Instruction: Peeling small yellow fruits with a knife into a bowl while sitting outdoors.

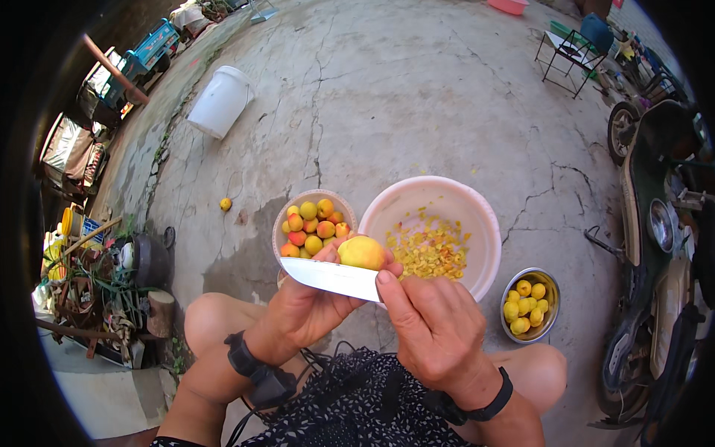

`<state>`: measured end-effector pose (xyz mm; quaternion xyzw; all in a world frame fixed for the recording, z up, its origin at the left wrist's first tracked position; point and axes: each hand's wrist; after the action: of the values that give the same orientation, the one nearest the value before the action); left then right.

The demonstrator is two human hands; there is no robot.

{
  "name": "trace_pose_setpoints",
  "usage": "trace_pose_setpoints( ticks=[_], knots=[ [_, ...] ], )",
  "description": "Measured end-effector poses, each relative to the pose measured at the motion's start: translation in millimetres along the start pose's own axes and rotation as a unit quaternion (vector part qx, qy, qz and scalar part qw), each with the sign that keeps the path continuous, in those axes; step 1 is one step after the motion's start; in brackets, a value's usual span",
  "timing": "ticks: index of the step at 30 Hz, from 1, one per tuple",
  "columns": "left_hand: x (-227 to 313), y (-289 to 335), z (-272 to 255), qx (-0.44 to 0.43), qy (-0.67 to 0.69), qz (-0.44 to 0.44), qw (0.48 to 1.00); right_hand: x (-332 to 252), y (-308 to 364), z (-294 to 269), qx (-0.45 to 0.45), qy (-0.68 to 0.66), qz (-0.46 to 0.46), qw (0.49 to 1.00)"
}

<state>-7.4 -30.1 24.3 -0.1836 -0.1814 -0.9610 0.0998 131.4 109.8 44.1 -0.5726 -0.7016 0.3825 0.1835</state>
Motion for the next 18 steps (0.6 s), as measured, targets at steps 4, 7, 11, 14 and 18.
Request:
trace_pose_setpoints(
  ticks=[4, 7, 11, 14, 18],
  knots=[
    [-1, 5, -5, 0.000, 0.012, -0.007, 1.000, -4, 0, 1, -0.022, 0.003, 0.004, 1.000],
    [-4, 6, -12, 0.007, -0.007, -0.008, 1.000, -6, -1, 1, -0.031, 0.011, -0.009, 0.999],
    [-7, 9, -11, -0.025, 0.001, 0.012, 1.000, -8, -2, 2, -0.032, 0.005, -0.009, 0.999],
    [-4, 10, -11, -0.037, 0.013, -0.006, 0.999, -6, -1, 1, -0.027, 0.011, -0.016, 0.999],
    [-3, 10, -12, -0.076, 0.012, 0.007, 0.997, 0, 4, 1, -0.011, 0.017, 0.001, 1.000]
  ],
)
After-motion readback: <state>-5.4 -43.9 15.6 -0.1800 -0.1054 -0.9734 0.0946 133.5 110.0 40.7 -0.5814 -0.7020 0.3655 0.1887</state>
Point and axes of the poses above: each hand's wrist, its own y-axis away from the middle knuckle, its own z-axis out of the palm, x = y × z, and after that the axes turned 8 degrees about -z, right-handed
